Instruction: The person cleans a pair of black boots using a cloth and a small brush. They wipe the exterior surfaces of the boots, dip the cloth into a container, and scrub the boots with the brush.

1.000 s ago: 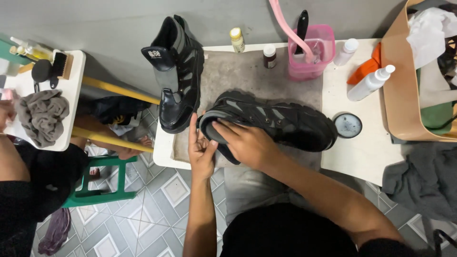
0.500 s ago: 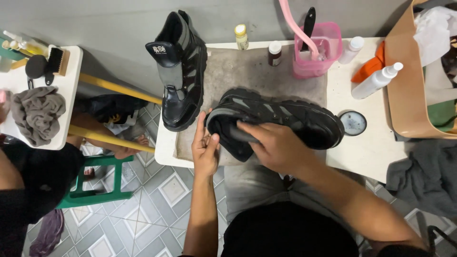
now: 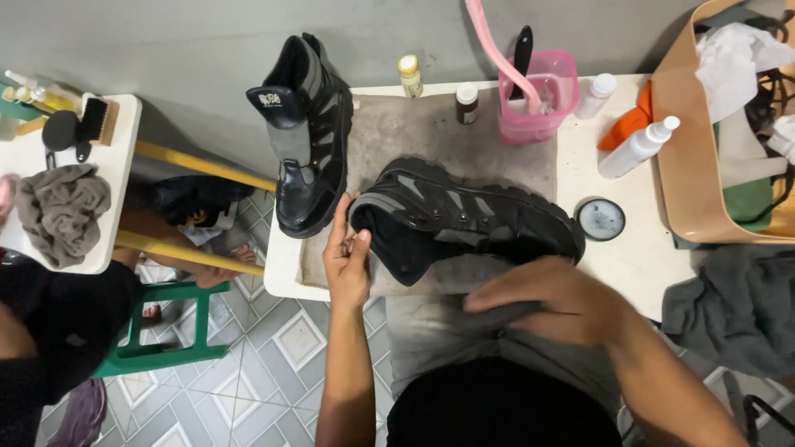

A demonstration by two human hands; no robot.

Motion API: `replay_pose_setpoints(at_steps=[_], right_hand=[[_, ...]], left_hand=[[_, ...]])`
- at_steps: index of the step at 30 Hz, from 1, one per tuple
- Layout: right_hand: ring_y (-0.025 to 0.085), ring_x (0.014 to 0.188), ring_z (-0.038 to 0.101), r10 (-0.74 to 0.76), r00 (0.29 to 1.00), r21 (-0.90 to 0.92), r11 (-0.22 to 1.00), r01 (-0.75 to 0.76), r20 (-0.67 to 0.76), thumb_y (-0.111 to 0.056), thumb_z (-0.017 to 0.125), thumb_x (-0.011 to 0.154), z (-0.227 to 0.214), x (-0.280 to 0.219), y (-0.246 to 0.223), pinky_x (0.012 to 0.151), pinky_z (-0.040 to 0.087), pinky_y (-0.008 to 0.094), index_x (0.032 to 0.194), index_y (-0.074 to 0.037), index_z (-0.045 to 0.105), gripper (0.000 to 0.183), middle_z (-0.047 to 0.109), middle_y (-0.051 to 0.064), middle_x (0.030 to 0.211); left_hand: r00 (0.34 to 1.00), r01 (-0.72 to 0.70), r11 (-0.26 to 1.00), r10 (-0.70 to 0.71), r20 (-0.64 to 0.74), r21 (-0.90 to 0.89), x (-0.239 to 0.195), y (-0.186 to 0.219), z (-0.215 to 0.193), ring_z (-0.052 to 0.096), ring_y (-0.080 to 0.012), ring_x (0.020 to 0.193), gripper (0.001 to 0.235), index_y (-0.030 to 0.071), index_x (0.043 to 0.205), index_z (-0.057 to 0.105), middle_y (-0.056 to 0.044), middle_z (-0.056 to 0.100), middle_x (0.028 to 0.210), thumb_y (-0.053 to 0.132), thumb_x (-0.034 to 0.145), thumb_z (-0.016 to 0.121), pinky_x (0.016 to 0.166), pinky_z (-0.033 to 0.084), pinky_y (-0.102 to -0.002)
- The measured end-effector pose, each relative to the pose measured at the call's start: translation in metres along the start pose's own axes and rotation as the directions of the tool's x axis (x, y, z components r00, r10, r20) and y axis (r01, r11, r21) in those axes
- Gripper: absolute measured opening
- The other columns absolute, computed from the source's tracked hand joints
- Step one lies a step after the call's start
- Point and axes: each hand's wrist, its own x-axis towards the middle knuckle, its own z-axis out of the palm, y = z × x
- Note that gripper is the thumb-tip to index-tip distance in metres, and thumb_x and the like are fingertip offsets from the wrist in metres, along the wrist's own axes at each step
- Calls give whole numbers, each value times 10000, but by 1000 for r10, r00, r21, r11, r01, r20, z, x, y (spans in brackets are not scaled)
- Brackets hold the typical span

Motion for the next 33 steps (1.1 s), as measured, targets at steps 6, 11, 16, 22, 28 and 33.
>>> replay_pose_setpoints(at_steps=[6, 11, 16, 22, 28, 33], right_hand=[[443, 1156, 678, -347, 417, -528, 700, -481, -840, 79, 603, 1012, 8, -105, 30, 1081, 524, 480, 1283, 223, 623, 307, 659, 387, 1254], [463, 1363, 555, -238, 748, -779, 299, -551, -620, 78, 557, 833, -13, -131, 85, 1187, 382, 581, 1370, -1, 644, 550, 645, 191, 1420], [344, 1444, 502, -96, 713, -709, 253, -658, -695, -18, 679, 817, -16, -132, 105, 1166, 348, 506, 1366, -163, 700, 568, 650, 30, 1463], [369, 1437, 490, -167, 732, -744, 273, -609, -661, -38, 706, 788, -17, -131, 105, 1126, 365, 499, 1391, -152, 677, 615, 619, 72, 1493], [433, 1425, 478, -282, 666, -720, 366, -590, -690, -12, 637, 880, -18, -124, 105, 1181, 362, 512, 1373, -95, 680, 502, 591, 156, 1504], [446, 1458, 409, -194, 692, -718, 216, -662, -696, -165, 744, 807, -10, -105, 106, 1174, 297, 599, 1391, -182, 648, 592, 520, 161, 1546]], left_hand=[[999, 47, 993, -49, -19, -111, 1, 13, 18, 488, -325, 1398, 525, 20, 1436, 439, -257, 489, 1496, 73, 952, 636, 1219, 327, -421], [977, 89, 972, -128, -171, -220, -21, -3, 15, 577, -353, 1268, 669, 87, 1546, 332, -260, 548, 1418, 55, 933, 596, 1089, 454, -468], [931, 199, 963, -244, -271, -183, -59, -32, -9, 676, -361, 1083, 697, 84, 1510, 369, -238, 631, 1262, -90, 861, 554, 894, 600, -488], [900, 219, 962, -263, -347, -161, -45, 11, 36, 699, -307, 827, 483, 100, 1260, 495, -180, 676, 1059, -107, 833, 587, 621, 607, -398], [891, 317, 947, -315, -327, -50, 8, 23, 28, 720, -222, 698, 482, 122, 1183, 583, -99, 693, 883, -118, 766, 612, 583, 634, -353], [960, 257, 880, -279, -2, 401, 91, 58, 40, 637, -94, 622, 425, 102, 1177, 619, -16, 627, 776, -75, 791, 629, 514, 563, -249]])
